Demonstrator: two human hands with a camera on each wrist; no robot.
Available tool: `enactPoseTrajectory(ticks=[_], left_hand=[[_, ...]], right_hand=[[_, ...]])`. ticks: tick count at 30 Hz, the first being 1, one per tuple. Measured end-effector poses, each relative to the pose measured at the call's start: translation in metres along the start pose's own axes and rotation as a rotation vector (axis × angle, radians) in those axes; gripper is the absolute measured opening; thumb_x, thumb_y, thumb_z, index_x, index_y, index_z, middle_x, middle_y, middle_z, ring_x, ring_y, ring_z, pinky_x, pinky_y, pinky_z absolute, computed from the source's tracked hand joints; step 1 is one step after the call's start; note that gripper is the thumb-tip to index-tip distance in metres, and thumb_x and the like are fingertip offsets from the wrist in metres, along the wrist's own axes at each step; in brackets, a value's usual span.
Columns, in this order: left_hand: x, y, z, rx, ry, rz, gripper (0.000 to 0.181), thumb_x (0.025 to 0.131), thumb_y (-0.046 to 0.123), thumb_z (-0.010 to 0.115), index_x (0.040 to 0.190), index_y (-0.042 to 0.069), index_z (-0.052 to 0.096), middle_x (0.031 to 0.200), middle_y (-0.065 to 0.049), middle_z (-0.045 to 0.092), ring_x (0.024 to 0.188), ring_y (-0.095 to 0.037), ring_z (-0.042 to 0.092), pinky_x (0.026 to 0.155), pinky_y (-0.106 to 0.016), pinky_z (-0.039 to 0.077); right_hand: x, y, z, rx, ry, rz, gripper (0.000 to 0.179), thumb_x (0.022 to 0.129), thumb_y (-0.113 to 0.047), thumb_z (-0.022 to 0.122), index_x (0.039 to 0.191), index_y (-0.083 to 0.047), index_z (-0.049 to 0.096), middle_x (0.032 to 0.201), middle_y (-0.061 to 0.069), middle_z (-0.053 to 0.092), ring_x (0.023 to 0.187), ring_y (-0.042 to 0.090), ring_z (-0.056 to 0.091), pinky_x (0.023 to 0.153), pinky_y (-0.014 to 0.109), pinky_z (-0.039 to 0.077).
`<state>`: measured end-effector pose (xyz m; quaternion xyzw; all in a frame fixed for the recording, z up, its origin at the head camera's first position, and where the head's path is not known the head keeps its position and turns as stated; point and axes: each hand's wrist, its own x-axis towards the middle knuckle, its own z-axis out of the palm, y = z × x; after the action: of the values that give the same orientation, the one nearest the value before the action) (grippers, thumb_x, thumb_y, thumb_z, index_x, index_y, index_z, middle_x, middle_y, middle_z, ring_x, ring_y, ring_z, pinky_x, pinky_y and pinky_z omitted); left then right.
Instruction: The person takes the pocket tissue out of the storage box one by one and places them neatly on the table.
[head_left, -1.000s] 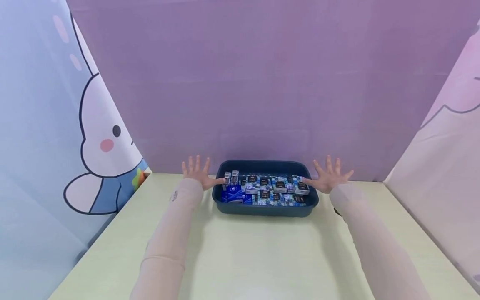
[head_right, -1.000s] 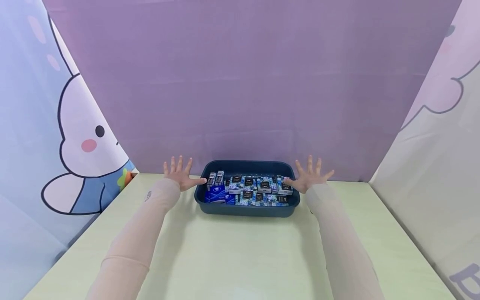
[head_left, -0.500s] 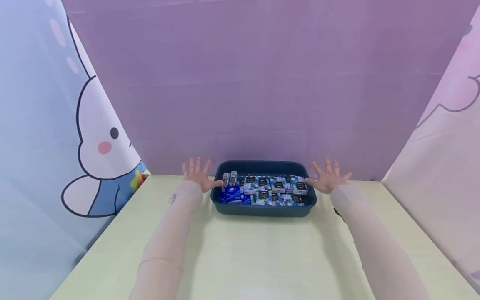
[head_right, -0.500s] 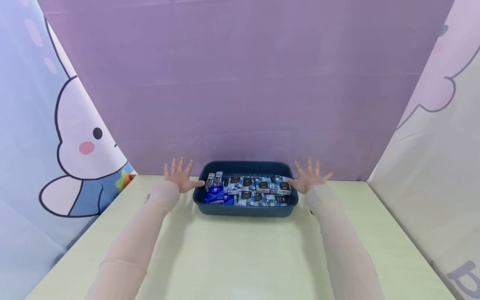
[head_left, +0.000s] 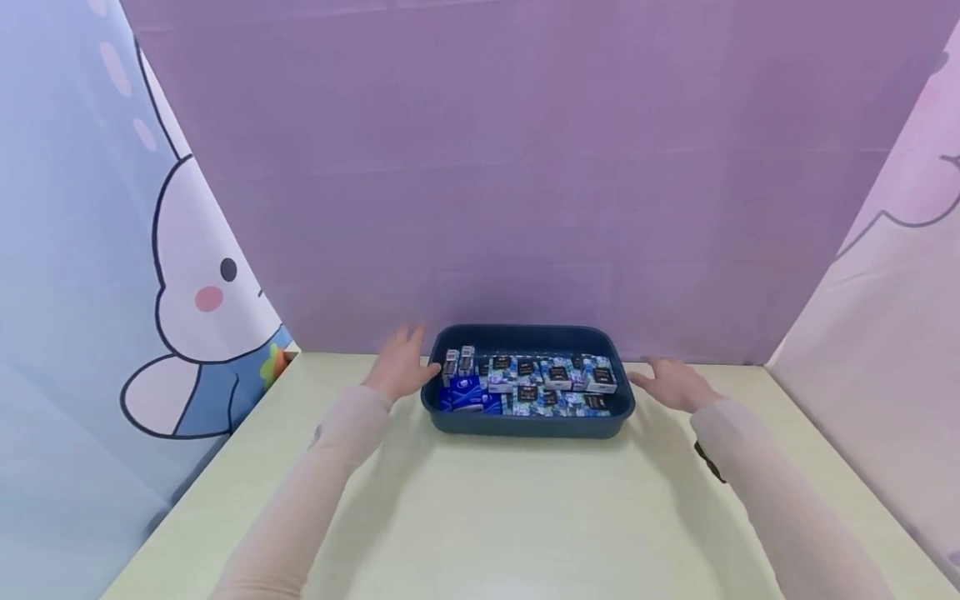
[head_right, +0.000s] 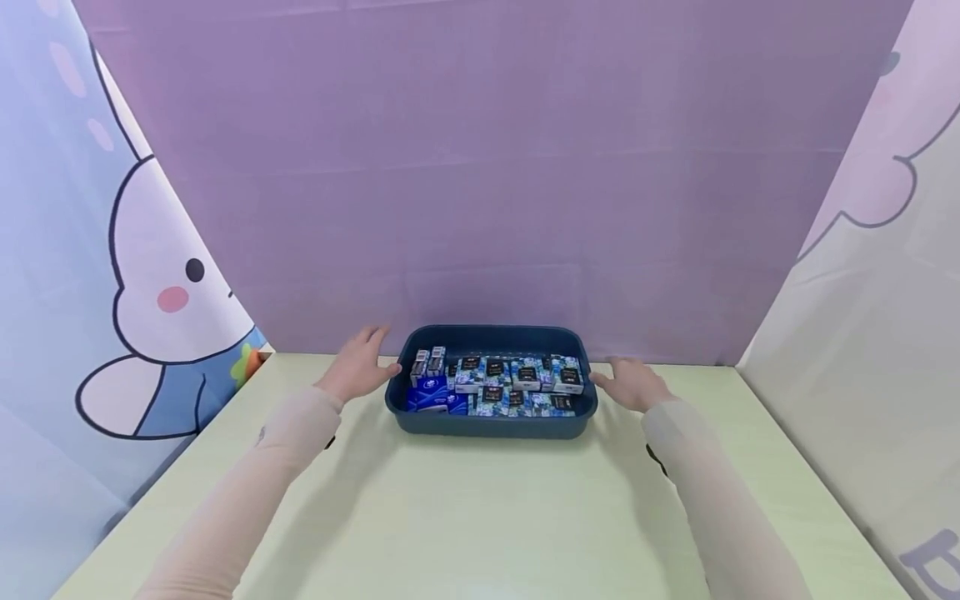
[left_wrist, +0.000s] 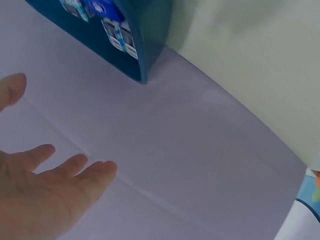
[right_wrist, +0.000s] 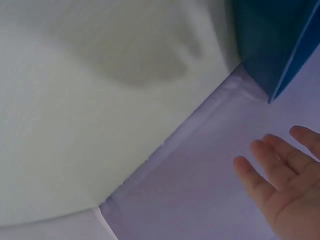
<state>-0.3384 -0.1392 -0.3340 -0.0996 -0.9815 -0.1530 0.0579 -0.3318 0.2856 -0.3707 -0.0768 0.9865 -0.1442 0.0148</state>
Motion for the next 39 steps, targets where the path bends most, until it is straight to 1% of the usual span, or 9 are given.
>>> enactPoseTrajectory(ticks=[4,6,10,14,18,25,28,34,39], left_hand=[[-0.015,0.003,0.004,-0.091,0.023,0.015,0.069,0.088,0.034,0.058,0.142,0.002,0.030,0.144,-0.021,0.033,0.132,-0.038,0.031,0.107,-0.052,0.028],[-0.021,0.005,0.006,-0.167,0.020,0.004,0.065,0.088,0.033,0.058,0.140,0.004,0.034,0.142,-0.018,0.037,0.131,-0.036,0.034,0.106,-0.052,0.030],[-0.036,0.009,0.012,-0.310,0.002,0.006,0.057,0.089,0.031,0.058,0.137,0.006,0.040,0.138,-0.013,0.045,0.128,-0.032,0.041,0.103,-0.050,0.036],[-0.051,0.013,0.017,-0.378,-0.008,0.026,0.051,0.089,0.028,0.058,0.133,0.006,0.047,0.131,-0.011,0.052,0.121,-0.030,0.048,0.098,-0.046,0.041],[-0.062,0.015,0.025,-0.408,-0.035,0.031,0.044,0.088,0.028,0.060,0.127,0.008,0.053,0.125,-0.008,0.058,0.116,-0.027,0.054,0.095,-0.045,0.045],[-0.073,0.020,0.035,-0.394,-0.099,0.052,0.039,0.088,0.027,0.061,0.122,0.009,0.057,0.120,-0.007,0.061,0.110,-0.025,0.058,0.091,-0.044,0.047],[-0.075,0.021,0.038,-0.387,-0.119,0.081,0.040,0.087,0.026,0.061,0.122,0.006,0.057,0.119,-0.009,0.062,0.109,-0.026,0.058,0.090,-0.044,0.047],[-0.079,0.019,0.045,-0.382,-0.170,0.107,0.042,0.087,0.025,0.060,0.122,0.002,0.056,0.119,-0.012,0.061,0.109,-0.029,0.058,0.089,-0.044,0.049],[-0.082,0.015,0.053,-0.350,-0.188,0.124,0.040,0.088,0.026,0.059,0.119,0.001,0.058,0.117,-0.013,0.062,0.107,-0.030,0.058,0.088,-0.044,0.049]], right_hand=[[-0.003,0.006,0.010,0.090,0.000,-0.034,0.066,0.094,-0.043,0.042,0.130,0.013,0.039,0.126,0.033,0.048,0.116,0.048,0.045,0.094,0.058,0.038],[-0.004,0.007,0.013,0.128,-0.003,-0.040,0.065,0.094,-0.042,0.043,0.125,0.015,0.044,0.121,0.033,0.051,0.112,0.047,0.048,0.092,0.056,0.040],[-0.005,0.010,0.018,0.228,-0.031,-0.028,0.062,0.095,-0.041,0.043,0.122,0.014,0.048,0.119,0.032,0.054,0.109,0.045,0.052,0.089,0.052,0.045],[-0.001,0.011,0.023,0.388,-0.066,-0.003,0.054,0.096,-0.033,0.043,0.122,0.014,0.049,0.118,0.031,0.055,0.105,0.041,0.056,0.083,0.044,0.051],[0.006,0.010,0.028,0.514,-0.096,0.038,0.050,0.096,-0.026,0.044,0.123,0.016,0.046,0.121,0.032,0.052,0.107,0.041,0.055,0.084,0.039,0.052],[0.021,0.006,0.031,0.600,-0.073,0.157,0.047,0.096,-0.018,0.042,0.125,0.020,0.041,0.124,0.035,0.048,0.107,0.039,0.057,0.084,0.037,0.052],[0.028,0.004,0.031,0.615,-0.046,0.181,0.046,0.096,-0.017,0.042,0.125,0.019,0.042,0.124,0.035,0.048,0.107,0.039,0.057,0.084,0.039,0.052],[0.040,-0.001,0.036,0.588,0.011,0.175,0.040,0.092,-0.010,0.048,0.119,0.020,0.048,0.114,0.033,0.056,0.095,0.035,0.063,0.078,0.038,0.054],[0.048,-0.003,0.039,0.575,-0.007,0.213,0.040,0.091,-0.006,0.049,0.122,0.020,0.046,0.119,0.034,0.053,0.101,0.036,0.061,0.079,0.038,0.054]])
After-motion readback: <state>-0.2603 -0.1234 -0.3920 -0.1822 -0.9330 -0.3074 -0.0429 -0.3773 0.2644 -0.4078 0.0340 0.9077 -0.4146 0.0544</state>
